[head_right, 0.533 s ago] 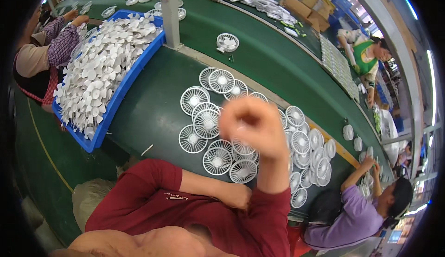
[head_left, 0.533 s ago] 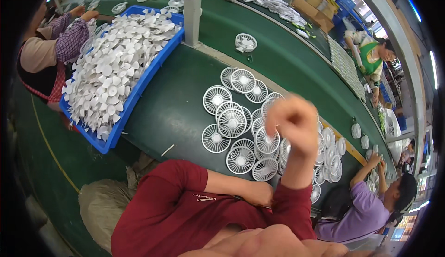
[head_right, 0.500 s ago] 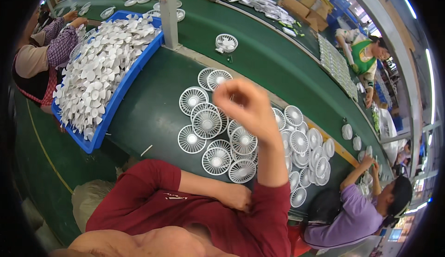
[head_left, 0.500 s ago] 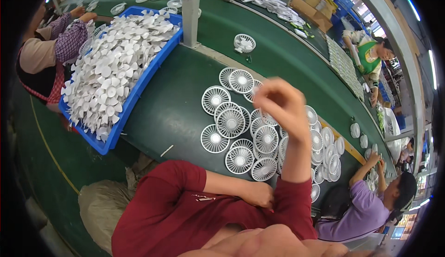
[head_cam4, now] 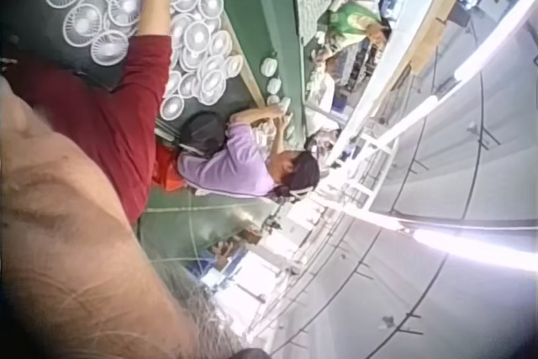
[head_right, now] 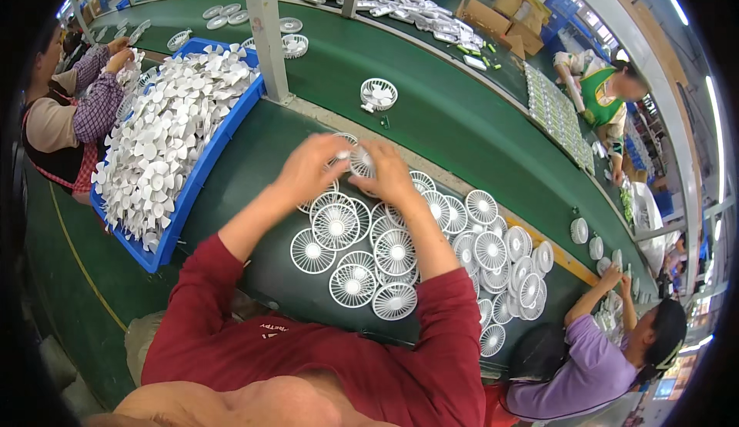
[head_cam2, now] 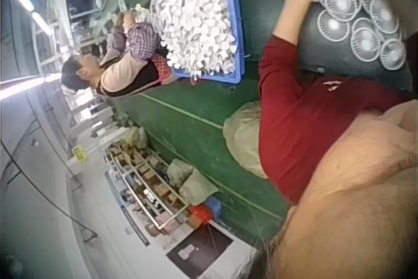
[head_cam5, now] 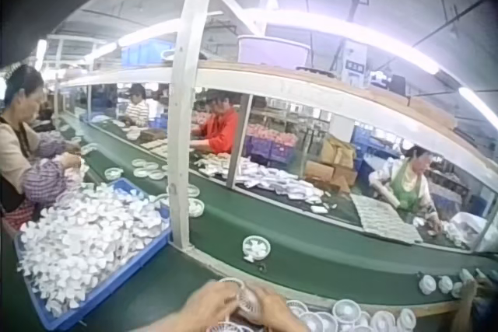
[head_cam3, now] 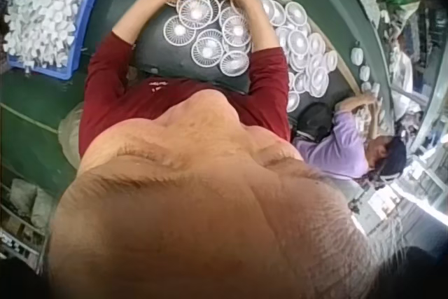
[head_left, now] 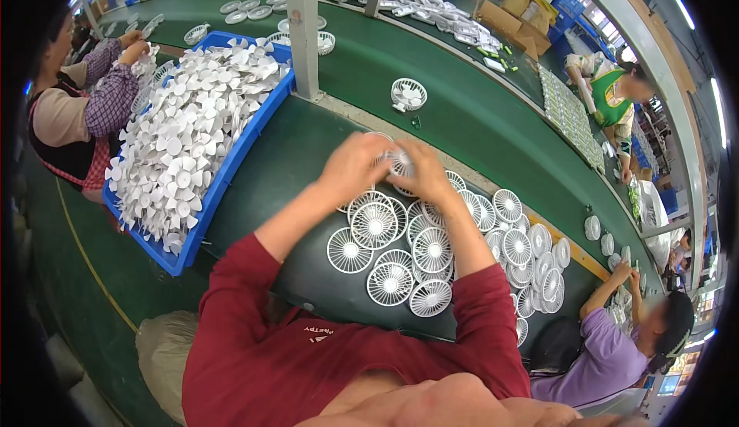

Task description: The person assembles mini portable fans by attaching the fan blades and internal components into plastic covers, pressing the casings together by hand, and placing the assembled units onto the conveyor belt.

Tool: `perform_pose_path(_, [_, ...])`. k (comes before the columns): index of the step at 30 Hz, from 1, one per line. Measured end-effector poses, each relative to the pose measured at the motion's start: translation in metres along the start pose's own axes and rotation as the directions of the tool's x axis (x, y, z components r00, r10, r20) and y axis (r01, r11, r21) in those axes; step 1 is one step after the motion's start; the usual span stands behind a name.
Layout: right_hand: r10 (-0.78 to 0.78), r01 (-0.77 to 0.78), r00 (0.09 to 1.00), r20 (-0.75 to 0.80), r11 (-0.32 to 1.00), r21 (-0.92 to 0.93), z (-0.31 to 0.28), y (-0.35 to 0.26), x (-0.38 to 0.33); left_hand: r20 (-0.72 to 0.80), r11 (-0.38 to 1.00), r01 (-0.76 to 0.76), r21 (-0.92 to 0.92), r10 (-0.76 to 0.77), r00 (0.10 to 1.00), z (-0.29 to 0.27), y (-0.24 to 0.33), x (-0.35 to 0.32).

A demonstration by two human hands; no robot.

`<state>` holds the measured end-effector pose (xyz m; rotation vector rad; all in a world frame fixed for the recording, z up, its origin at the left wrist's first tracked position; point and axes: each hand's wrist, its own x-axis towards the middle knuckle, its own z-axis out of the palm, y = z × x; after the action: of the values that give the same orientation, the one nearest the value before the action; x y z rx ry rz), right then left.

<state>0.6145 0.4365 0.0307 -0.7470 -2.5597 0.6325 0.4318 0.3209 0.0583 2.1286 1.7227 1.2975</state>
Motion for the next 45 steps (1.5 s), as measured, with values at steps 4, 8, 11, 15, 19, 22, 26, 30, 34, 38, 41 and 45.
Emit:
perform_pose_path(4, [0.094, -0.096, 0.994, -0.056, 0.995, -0.033, -0.022, -0.003, -0.002, 0.086, 0.918, 0.244, 0.313, -0.283, 0.955, 0.016, -0.058, 0.017])
perform_pose_path(8, [0.1, -0.102, 0.994, -0.032, 0.993, -0.062, -0.015, 0.016, -0.017, 0.265, 0.859, 0.24, 0.453, -0.387, 0.883, 0.026, -0.062, 0.019])
perform_pose_path(11, [0.15, -0.148, 0.988, -0.036, 0.987, 0.059, -0.02, 0.018, -0.022, 0.175, 0.953, 0.285, 0.104, -0.3, 0.938, 0.03, -0.056, 0.011])
perform_pose_path(15, [0.218, -0.201, 0.971, -0.098, 0.966, 0.16, -0.044, 0.038, -0.005, 0.173, 0.982, 0.186, -0.003, -0.183, 0.968, 0.028, -0.013, 0.01])
perform_pose_path(19, [0.128, -0.148, 0.952, -0.279, 0.988, -0.052, -0.05, 0.053, 0.045, 0.283, 0.995, -0.025, -0.096, 0.051, 0.958, 0.034, 0.005, -0.01])
perform_pose_path(22, [0.144, -0.186, 0.947, -0.286, 0.974, -0.128, -0.04, 0.065, 0.081, 0.323, 0.971, -0.116, -0.207, 0.18, 0.929, 0.033, -0.006, -0.025])
perform_pose_path(26, [0.164, -0.232, 0.938, -0.307, 0.952, -0.201, -0.037, 0.091, 0.098, 0.268, 0.974, -0.059, -0.221, 0.119, 0.956, 0.036, -0.001, -0.015])
perform_pose_path(30, [0.23, -0.296, 0.928, -0.293, 0.932, -0.207, -0.023, 0.094, 0.111, 0.117, 0.967, 0.054, -0.251, -0.025, 0.993, 0.033, -0.002, -0.009])
perform_pose_path(34, [0.225, -0.277, 0.949, -0.223, 0.929, -0.244, -0.002, 0.118, 0.115, -0.027, 0.945, 0.076, -0.318, -0.089, 0.996, 0.035, -0.003, 0.0])
perform_pose_path(38, [0.094, -0.212, 0.947, -0.306, 0.9, -0.382, -0.012, 0.145, 0.099, -0.121, 0.894, 0.062, -0.443, -0.128, 0.984, 0.033, 0.002, 0.016])
perform_pose_path(41, [0.155, -0.187, 0.965, -0.21, 0.972, -0.142, -0.02, 0.115, 0.1, -0.136, 0.802, 0.192, -0.566, -0.321, 0.937, 0.026, -0.004, 0.016])
perform_pose_path(45, [0.007, 0.017, 0.995, -0.099, 0.971, 0.238, -0.012, 0.005, 0.099, -0.091, 0.443, 0.219, -0.869, -0.578, 0.811, 0.031, -0.042, 0.012])
